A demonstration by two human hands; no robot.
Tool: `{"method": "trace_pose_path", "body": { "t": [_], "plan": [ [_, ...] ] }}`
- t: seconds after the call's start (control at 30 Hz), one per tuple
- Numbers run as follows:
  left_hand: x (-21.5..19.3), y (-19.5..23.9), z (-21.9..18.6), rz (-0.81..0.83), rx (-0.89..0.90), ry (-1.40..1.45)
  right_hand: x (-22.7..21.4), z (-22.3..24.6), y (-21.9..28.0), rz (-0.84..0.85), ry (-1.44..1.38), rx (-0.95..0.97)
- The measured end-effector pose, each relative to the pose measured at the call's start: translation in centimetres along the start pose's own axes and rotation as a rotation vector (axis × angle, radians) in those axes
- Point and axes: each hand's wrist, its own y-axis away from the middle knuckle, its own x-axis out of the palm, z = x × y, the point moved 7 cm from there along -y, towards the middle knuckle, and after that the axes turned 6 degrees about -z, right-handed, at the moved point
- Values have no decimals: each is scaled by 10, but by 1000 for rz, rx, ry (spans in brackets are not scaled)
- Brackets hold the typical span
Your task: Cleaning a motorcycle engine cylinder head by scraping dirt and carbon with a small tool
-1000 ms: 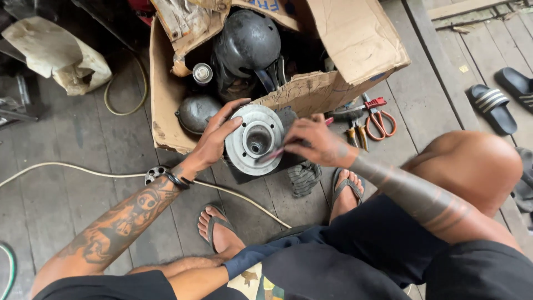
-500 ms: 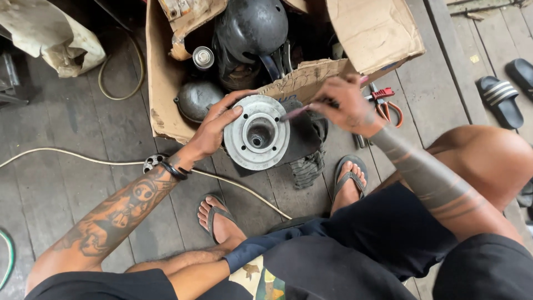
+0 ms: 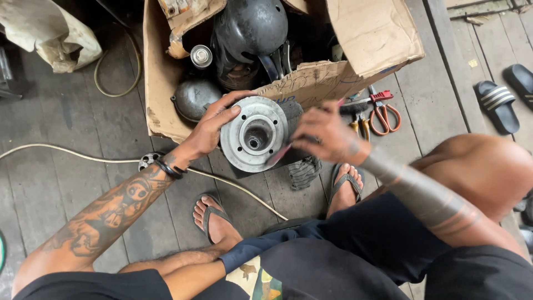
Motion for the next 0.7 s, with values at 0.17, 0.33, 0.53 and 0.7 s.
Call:
{"method": "trace_pose_path", "body": {
  "t": [0.17,0.33,0.53,0.7],
  "plan": [
    [2,-1,-5,17,-22,26,-12,-50,9,-22,-28,122],
    [2,-2,-4,-1,-2,-9,0,4,3,6,-116,64],
    [2,1,-1,-1,-2,2,-8,-45,12,-31,1,64],
    [-3,-2,12,12,-12,13,3,13,-1,4,-140,16]
  ]
}}
